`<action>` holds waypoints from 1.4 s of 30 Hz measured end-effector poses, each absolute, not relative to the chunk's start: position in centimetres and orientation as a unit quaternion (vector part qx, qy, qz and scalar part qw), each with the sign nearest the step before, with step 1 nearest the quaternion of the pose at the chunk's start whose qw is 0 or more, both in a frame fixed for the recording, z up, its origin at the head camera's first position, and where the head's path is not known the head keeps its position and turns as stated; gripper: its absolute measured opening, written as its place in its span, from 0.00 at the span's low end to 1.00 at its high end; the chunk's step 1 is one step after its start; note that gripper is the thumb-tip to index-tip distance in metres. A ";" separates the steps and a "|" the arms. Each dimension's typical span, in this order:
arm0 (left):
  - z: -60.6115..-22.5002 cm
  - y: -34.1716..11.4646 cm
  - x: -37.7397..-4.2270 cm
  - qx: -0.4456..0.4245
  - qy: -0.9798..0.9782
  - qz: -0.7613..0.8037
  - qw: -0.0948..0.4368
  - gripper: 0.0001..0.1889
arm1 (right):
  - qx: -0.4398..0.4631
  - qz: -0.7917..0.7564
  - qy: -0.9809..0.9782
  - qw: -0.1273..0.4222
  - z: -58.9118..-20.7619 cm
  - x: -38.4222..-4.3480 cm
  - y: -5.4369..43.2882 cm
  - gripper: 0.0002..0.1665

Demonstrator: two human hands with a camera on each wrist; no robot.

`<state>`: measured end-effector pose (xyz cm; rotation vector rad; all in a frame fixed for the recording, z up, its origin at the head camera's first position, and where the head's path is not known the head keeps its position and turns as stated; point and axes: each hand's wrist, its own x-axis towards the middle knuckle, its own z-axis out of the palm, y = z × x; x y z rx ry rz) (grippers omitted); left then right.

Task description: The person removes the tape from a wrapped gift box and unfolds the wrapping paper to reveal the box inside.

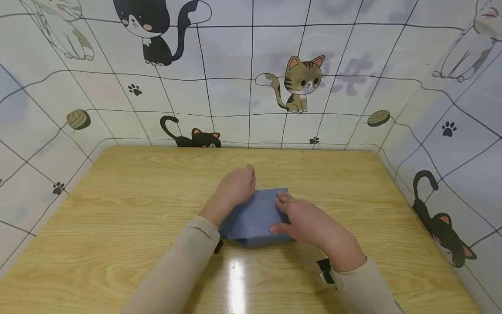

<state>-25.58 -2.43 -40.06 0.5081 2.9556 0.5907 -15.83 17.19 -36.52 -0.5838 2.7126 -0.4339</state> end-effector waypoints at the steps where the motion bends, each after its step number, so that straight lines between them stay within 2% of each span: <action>1: -39.9 -2.5 -25.7 0.163 0.964 0.206 0.043 0.10 | -0.204 -0.153 0.952 0.167 -36.5 -15.8 17.2 0.50; 6: -38.9 -3.2 -25.8 0.124 0.935 0.327 0.062 0.15 | -0.200 -0.151 0.952 0.174 -36.5 -15.7 17.0 0.50; 9: -38.1 -3.6 -25.2 0.107 0.927 0.356 0.055 0.17 | -0.194 -0.156 0.952 0.177 -36.5 -15.8 17.1 0.50; 14: -37.3 -3.9 -22.9 0.135 0.949 0.284 0.029 0.15 | -0.195 -0.160 0.955 0.156 -36.9 -15.7 17.7 0.51; 17: -37.2 -4.0 -21.1 0.163 0.958 0.234 0.034 0.16 | -0.198 -0.160 0.959 0.127 -37.1 -15.4 18.3 0.53; 22: -37.4 -4.2 -18.7 0.181 0.967 0.159 0.078 0.30 | -0.212 -0.161 0.961 0.073 -37.2 -15.1 18.6 0.52; 25: -37.9 -4.1 -18.1 0.177 0.970 0.140 0.093 0.35 | -0.207 -0.152 0.962 0.092 -37.2 -14.9 18.6 0.51; 29: -38.1 -4.0 -17.6 0.176 0.969 0.150 0.092 0.37 | -0.185 -0.153 0.961 0.139 -37.7 -14.6 18.6 0.52; 32: -38.1 -4.0 -17.3 0.177 0.968 0.158 0.086 0.38 | -0.180 -0.162 0.960 0.139 -38.1 -14.4 18.7 0.52; 34: -38.2 -4.0 -17.2 0.183 0.967 0.160 0.072 0.36 | -0.183 -0.164 0.960 0.134 -38.2 -14.3 18.6 0.51; 39: -38.4 -3.7 -16.9 0.204 0.968 0.149 0.007 0.15 | -0.181 -0.164 0.960 0.134 -38.0 -14.2 18.2 0.52; 42: -38.3 -3.4 -16.8 0.209 0.968 0.140 -0.013 0.09 | -0.179 -0.163 0.961 0.134 -37.9 -14.2 18.0 0.52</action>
